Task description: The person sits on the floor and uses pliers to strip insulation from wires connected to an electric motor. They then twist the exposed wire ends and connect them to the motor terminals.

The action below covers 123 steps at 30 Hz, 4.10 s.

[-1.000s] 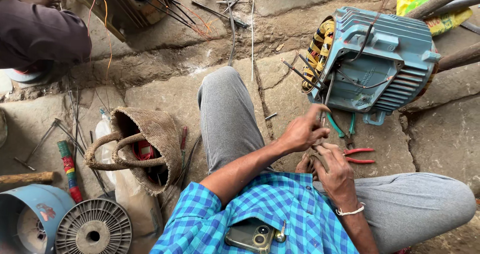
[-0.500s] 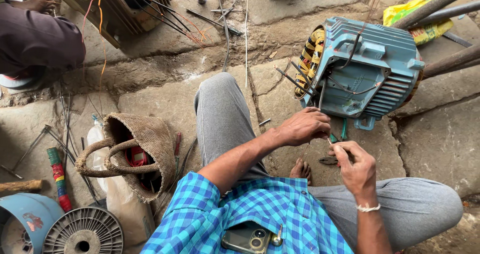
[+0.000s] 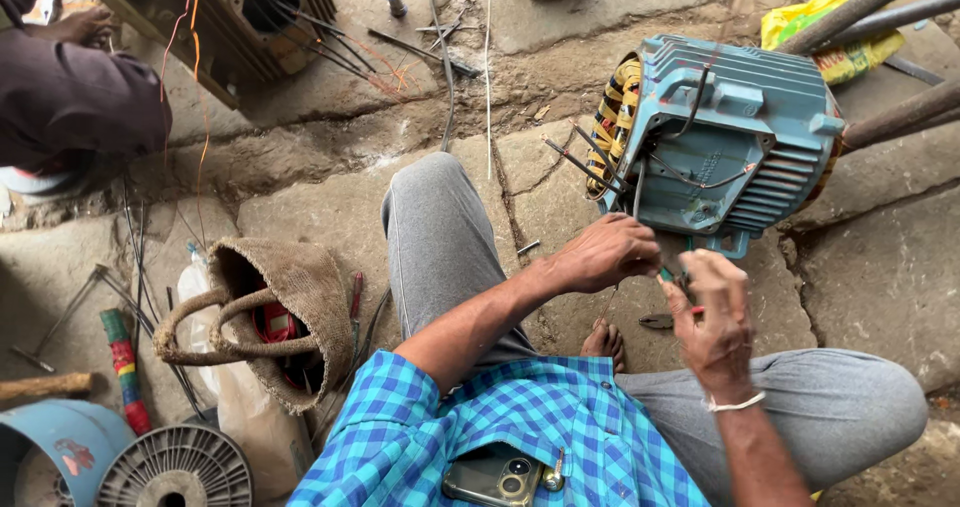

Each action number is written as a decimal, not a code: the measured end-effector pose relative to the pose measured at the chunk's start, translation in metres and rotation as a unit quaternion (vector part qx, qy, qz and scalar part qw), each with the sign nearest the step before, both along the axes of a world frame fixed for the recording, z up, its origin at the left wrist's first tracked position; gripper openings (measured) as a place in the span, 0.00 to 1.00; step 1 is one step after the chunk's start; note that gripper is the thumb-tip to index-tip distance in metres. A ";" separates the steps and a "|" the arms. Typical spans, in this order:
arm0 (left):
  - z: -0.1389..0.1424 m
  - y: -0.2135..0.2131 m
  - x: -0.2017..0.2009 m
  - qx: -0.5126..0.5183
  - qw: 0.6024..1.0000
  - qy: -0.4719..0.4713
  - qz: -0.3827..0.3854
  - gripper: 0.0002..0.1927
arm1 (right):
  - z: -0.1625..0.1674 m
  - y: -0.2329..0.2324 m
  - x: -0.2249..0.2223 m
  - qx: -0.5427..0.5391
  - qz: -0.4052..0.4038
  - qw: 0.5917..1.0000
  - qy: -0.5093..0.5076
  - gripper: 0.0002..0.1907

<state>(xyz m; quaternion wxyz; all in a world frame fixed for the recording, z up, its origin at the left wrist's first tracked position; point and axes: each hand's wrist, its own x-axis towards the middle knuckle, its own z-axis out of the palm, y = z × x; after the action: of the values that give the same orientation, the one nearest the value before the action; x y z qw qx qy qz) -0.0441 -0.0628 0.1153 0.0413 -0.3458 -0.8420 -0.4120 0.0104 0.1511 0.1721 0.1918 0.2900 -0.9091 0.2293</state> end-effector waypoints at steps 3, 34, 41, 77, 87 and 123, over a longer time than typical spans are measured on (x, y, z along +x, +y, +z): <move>0.010 0.003 -0.004 0.041 0.999 -0.027 0.004 0.09 | 0.030 0.000 -0.002 0.117 0.074 0.984 0.109 0.18; -0.004 -0.003 0.004 -0.076 0.996 0.005 0.042 0.07 | -0.065 0.010 0.016 -0.205 -0.124 0.886 -0.396 0.13; 0.009 -0.007 -0.002 -0.032 0.999 -0.025 0.013 0.05 | -0.016 0.021 -0.013 0.247 0.063 0.966 -0.030 0.11; 0.015 -0.002 -0.034 0.061 0.997 -0.050 0.020 0.07 | -0.008 0.002 -0.054 0.091 -0.147 0.963 -0.207 0.11; -0.083 0.008 0.011 -0.077 0.984 0.158 0.019 0.12 | -0.095 -0.003 0.058 -0.431 -0.157 0.735 -0.500 0.12; -0.075 0.015 0.040 0.235 0.885 -0.396 0.061 0.15 | -0.113 -0.004 0.050 -0.280 -0.050 0.837 -0.468 0.18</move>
<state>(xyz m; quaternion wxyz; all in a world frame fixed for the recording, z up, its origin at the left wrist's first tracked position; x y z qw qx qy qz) -0.0041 -0.0476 0.0399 -0.1911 -0.0819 -0.6864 -0.6969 0.0600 0.1470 0.0591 -0.1719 0.0363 -0.8006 0.5728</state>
